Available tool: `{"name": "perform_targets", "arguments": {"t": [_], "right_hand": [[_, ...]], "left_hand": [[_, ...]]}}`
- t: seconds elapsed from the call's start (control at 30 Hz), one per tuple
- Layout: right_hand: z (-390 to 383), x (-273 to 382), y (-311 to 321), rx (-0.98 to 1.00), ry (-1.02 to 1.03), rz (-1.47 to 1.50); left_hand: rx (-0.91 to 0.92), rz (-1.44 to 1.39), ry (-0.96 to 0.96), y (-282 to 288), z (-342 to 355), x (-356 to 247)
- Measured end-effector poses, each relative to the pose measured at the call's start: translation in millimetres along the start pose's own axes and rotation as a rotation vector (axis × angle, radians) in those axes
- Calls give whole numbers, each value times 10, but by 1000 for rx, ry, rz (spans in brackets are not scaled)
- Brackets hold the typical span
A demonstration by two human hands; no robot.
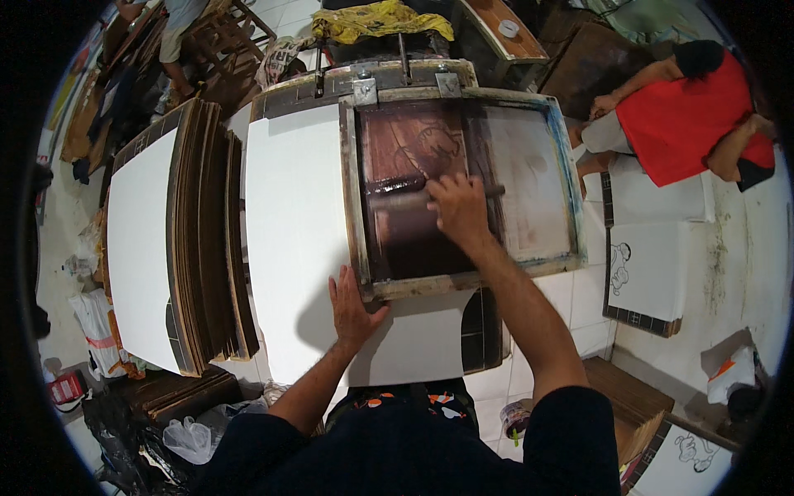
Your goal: The person performs manual screen printing on white boards. They place a board on a table, lower a screen, use a squeegee to spread ink across the mesh, and lift the screen to reveal a printed design. The process is repeated for multiple boards.
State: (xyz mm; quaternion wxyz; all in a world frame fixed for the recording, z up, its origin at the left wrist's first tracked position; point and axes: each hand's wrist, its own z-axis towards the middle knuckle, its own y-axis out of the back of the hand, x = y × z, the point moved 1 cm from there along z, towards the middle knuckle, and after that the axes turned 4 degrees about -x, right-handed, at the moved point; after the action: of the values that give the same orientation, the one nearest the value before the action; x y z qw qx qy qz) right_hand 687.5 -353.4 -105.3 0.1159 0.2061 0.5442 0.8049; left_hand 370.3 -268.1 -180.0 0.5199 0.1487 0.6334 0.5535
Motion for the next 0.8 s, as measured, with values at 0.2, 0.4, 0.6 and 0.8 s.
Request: {"name": "perform_targets", "arguments": {"t": [0.2,0.4,0.6,0.8], "right_hand": [[1478,-630,-468,-65,-18,-47],[1106,-456,-457,-69,-43,-5],[796,-321,-312,-117,-32,38],[1603,-597,-554,-258,-30,25]], "left_hand": [[5,0,-4,7,22,-12],[34,6,36,-8,14,-4],[34,36,33,-9,-13,16],[53,9,79,-11,-26,23]]}}
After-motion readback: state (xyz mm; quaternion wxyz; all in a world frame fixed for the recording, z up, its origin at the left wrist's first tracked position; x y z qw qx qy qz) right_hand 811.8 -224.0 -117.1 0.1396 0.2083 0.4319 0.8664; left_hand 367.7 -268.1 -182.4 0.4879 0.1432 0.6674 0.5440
